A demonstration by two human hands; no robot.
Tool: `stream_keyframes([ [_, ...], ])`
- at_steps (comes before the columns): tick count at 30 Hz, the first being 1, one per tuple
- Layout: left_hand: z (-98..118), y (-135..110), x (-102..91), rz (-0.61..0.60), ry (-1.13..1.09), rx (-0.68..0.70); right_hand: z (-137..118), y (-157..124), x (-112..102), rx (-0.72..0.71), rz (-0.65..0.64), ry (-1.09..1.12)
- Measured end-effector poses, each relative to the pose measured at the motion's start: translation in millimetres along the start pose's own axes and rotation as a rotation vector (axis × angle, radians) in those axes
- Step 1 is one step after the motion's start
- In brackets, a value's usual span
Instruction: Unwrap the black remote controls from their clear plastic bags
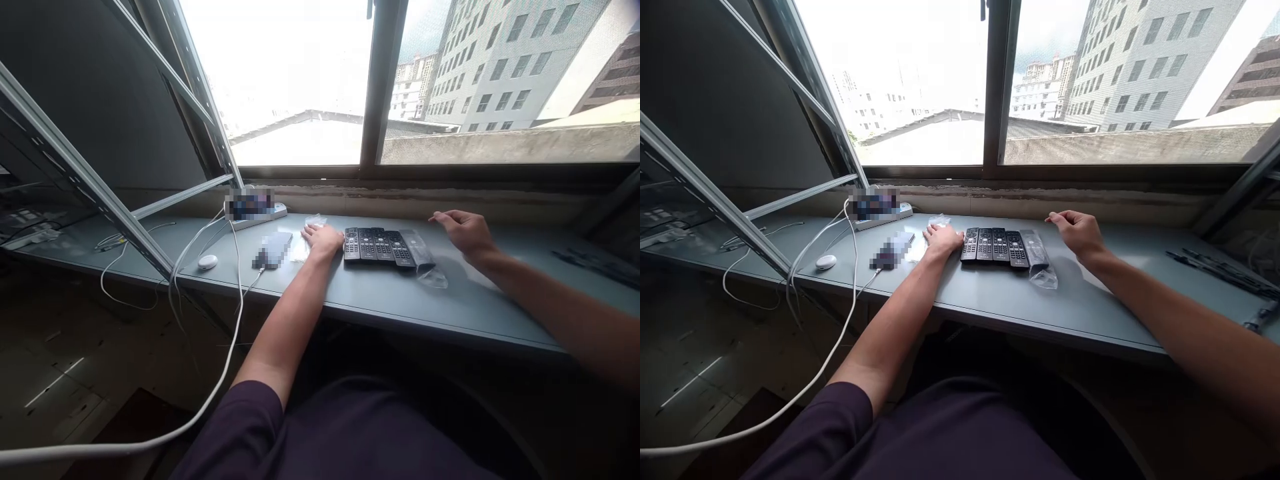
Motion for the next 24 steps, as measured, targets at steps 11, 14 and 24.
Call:
stream_keyframes([
  [11, -3.4, -8.5, -7.4, 0.027, -0.033, 0.018, -1.5, 0.2, -10.0, 0.188, 0.281, 0.407],
  [14, -3.3, -13.6, -11.2, 0.058, -0.044, 0.048, -1.8, 0.1, -9.0, 0.194, 0.288, 0.442],
  [24, 7.1, -39.9, -36.2, 0.305, -0.256, 0.39, -9.2, -1.1, -3.2, 0.146, 0.258, 0.462],
])
Point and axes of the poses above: each hand's wrist, its own y-axis towards the middle knuckle, its own x-axis out of the palm, z = x × y, the point moved 4 cm from there along y, towards the middle knuckle, and after that the axes turned 11 degrees about -x, right-handed, at the moved point
